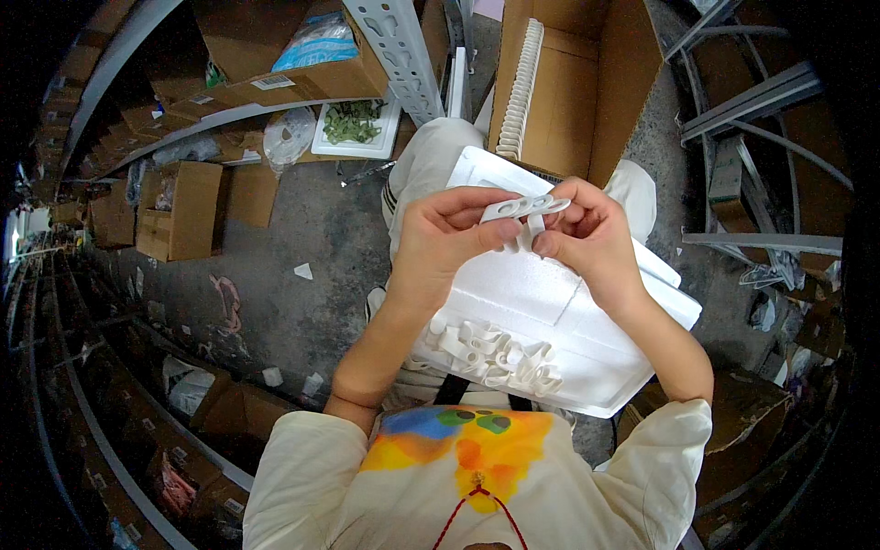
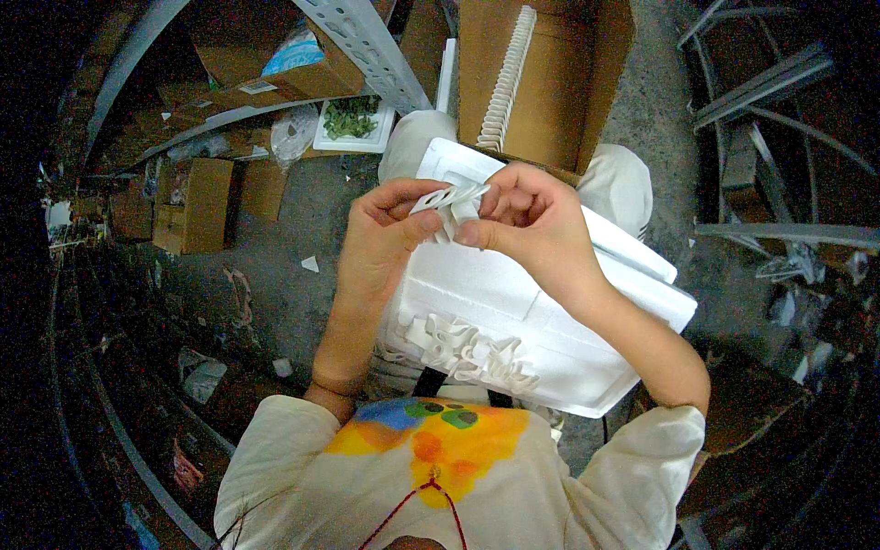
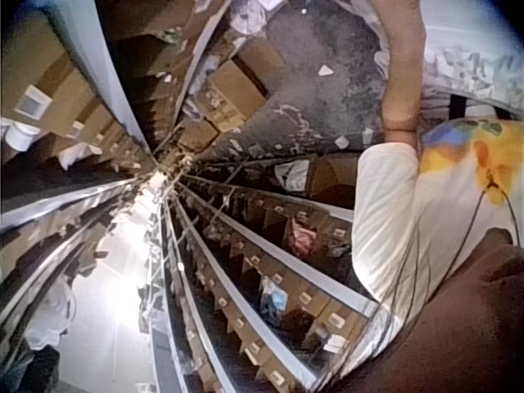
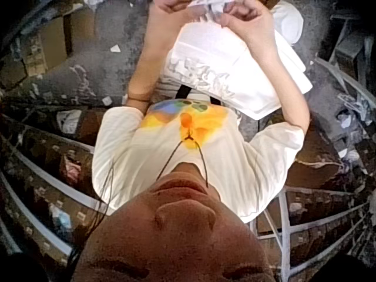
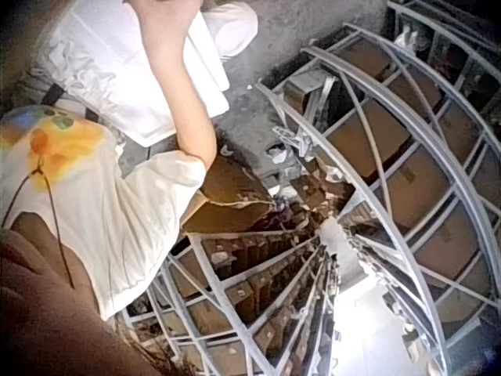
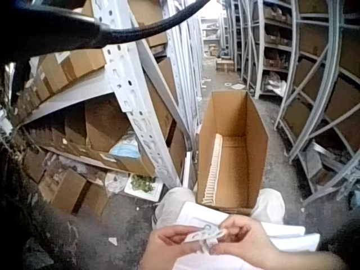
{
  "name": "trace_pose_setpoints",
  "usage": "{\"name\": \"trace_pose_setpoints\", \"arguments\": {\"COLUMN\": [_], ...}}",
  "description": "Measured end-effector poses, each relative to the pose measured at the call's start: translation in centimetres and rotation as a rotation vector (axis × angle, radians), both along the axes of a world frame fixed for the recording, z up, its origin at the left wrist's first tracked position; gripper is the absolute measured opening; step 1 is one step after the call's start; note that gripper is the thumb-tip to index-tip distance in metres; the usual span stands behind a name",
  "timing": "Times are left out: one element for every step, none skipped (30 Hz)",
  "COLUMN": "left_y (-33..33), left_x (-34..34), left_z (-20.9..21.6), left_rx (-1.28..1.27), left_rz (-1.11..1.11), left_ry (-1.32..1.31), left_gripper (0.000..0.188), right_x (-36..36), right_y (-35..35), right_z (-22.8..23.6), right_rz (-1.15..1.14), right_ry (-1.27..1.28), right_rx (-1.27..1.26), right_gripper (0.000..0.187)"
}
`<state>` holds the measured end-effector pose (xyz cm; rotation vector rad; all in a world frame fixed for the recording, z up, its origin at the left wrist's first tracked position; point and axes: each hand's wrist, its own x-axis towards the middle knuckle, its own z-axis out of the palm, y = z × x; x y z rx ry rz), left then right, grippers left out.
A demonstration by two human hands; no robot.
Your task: The person sits on the floor and assembles small white plastic clips by hand. They pick up individual clips from a white tray, interlock them, and place the assembled units into a cardboard box. The process is repeated continuously.
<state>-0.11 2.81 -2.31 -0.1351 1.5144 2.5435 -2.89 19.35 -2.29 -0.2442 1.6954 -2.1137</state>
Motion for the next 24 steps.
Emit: {"name": "trace_pose_setpoints", "arguments": {"left_y": [0.0, 0.1, 0.2, 0.2, 0.2, 0.3, 0.3, 0.3, 0.3, 0.4, 0.4, 0.3, 0.2, 0.1, 0.1, 0.0, 0.0, 0.0, 0.0, 0.0, 0.1, 0.1, 0.2, 0.4], "left_x": [0.0, 0.1, 0.1, 0.1, 0.1, 0.2, 0.2, 0.3, 0.4, 0.4, 0.4, 0.4, 0.5, 0.5, 0.5, 0.5, 0.5, 0.4, 0.5, 0.5, 0.5, 0.5, 0.5, 0.6], "left_z": [0.0, 0.0, -0.1, 0.0, 0.2, 0.4, 0.4, 0.3, 0.3, 0.4, 0.6, 0.7, 0.7, 0.7, 0.7, 0.8, 0.9, 1.0, 0.9, 0.8, 0.8, 0.8, 0.8, 0.8], "left_rx": [-0.002, -0.004, -0.004, -0.018, -0.031, -0.045, -0.052, -0.059, -0.067, -0.068, -0.069, -0.071, -0.078, -0.086, -0.093, -0.092, -0.092, -0.091, -0.081, -0.071, -0.060, -0.046, -0.033, -0.020], "left_rz": [-0.001, -0.002, -0.004, -0.022, -0.039, -0.058, -0.077, -0.096, -0.115, -0.138, -0.161, -0.181, -0.212, -0.242, -0.274, -0.305, -0.336, -0.368, -0.370, -0.371, -0.374, -0.372, -0.369, -0.367], "left_ry": [-0.003, -0.005, -0.008, -0.010, -0.013, -0.015, -0.015, -0.014, -0.014, -0.030, -0.046, -0.062, -0.087, -0.112, -0.136, -0.151, -0.165, -0.180, -0.178, -0.176, -0.172, -0.164, -0.156, -0.149], "left_gripper": [0.030, 0.030, 0.030, 0.030, 0.030, 0.030, 0.030, 0.030, 0.030, 0.030, 0.029, 0.029, 0.028, 0.028, 0.027, 0.027, 0.026, 0.026, 0.025, 0.024, 0.024, 0.023, 0.022, 0.021], "right_x": [0.0, 0.1, 0.2, 0.2, 0.3, 0.2, 0.2, 0.1, -0.1, -0.2, -0.2, -0.3, -0.4, -0.6, -0.7, -0.9, -1.1, -1.2, -1.2, -1.1, -1.1, -1.0, -1.0, -1.0], "right_y": [0.0, -0.1, -0.1, -0.2, 0.1, 0.6, 1.0, 1.0, 1.1, 1.2, 1.4, 1.6, 1.7, 1.7, 1.7, 2.1, 2.6, 2.9, 2.9, 2.9, 2.9, 2.9, 2.8, 2.7], "right_z": [-0.3, 0.0, 0.6, 1.1, 1.2, 1.3, 1.5, 2.0, 1.9, 1.7, 1.6, 1.9, 2.0, 2.1, 2.2, 2.3, 2.4, 2.6, 2.6, 2.7, 2.8, 2.7, 2.6, 2.4], "right_rz": [-0.041, -0.091, -0.142, -0.192, -0.158, -0.124, -0.090, -0.064, -0.064, -0.064, -0.064, -0.016, 0.002, 0.020, 0.037, 0.090, 0.143, 0.197, 0.189, 0.182, 0.173, 0.153, 0.134, 0.115], "right_ry": [0.145, 0.219, 0.292, 0.366, 0.489, 0.612, 0.734, 0.911, 0.977, 1.043, 1.109, 1.110, 1.139, 1.168, 1.197, 1.226, 1.254, 1.282, 1.275, 1.269, 1.263, 1.246, 1.228, 1.211], "right_rx": [0.028, 0.084, 0.142, 0.200, 0.270, 0.340, 0.410, 0.418, 0.417, 0.415, 0.414, 0.432, 0.418, 0.404, 0.391, 0.410, 0.429, 0.449, 0.444, 0.440, 0.438, 0.412, 0.386, 0.359], "right_gripper": [0.033, 0.036, 0.039, 0.042, 0.043, 0.045, 0.047, 0.048, 0.047, 0.047, 0.046, 0.045, 0.043, 0.041, 0.039, 0.037, 0.034, 0.032, 0.031, 0.029, 0.028, 0.027, 0.026, 0.026]}}
